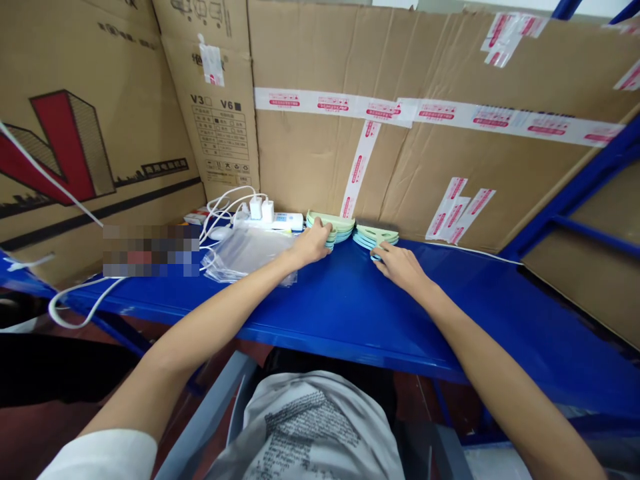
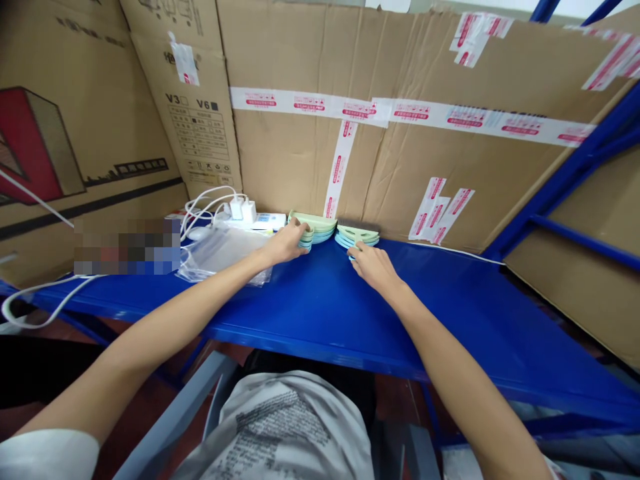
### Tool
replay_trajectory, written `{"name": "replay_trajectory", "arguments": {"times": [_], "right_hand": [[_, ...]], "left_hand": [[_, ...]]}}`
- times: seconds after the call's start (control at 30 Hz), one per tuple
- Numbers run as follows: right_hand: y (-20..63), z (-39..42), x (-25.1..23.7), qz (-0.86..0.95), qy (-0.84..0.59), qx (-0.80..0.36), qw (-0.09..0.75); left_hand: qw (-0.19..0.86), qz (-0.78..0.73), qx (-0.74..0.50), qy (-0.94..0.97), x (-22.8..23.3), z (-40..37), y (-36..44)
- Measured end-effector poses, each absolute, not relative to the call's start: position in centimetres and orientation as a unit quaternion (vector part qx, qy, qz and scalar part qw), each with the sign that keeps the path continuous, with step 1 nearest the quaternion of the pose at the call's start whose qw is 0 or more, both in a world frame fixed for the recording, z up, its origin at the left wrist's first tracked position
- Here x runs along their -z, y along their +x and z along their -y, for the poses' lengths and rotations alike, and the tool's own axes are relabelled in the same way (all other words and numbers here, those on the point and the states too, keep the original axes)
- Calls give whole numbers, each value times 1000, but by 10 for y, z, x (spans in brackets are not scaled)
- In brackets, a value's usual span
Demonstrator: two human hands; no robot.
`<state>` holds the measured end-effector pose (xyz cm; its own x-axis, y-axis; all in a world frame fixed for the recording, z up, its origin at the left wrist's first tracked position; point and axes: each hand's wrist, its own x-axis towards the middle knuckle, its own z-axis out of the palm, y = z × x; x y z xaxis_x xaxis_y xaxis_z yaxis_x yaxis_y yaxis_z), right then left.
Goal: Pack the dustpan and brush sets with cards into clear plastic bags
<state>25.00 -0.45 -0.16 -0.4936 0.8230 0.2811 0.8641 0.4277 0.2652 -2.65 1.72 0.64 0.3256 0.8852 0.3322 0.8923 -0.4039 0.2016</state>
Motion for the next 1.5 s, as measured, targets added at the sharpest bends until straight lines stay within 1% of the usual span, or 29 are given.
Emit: {"name": "replay_trajectory", "arguments": {"times": [0.13, 0.43, 0.9, 1.03, 1.23, 1.5], "right_hand": [[245, 2, 7, 838, -516, 169, 57], [252, -5, 3, 861, -490, 121, 65], [252, -21, 1, 859, -499, 80, 85], [247, -17, 0, 855, -500, 104, 91], [243, -12, -2, 854, -502, 127, 53], [243, -9, -1, 854, -498, 150, 31]], "left_hand": [[5, 545, 198, -815, -6, -18, -27], [6, 546, 188, -817, -5, -18, -27], [5, 552, 184, -814, -4, -21, -27], [9, 554, 175, -814, -4, -21, -27], [7, 560, 172, -811, -6, -19, -26], [15, 556, 162, -815, -9, -14, -26]]}}
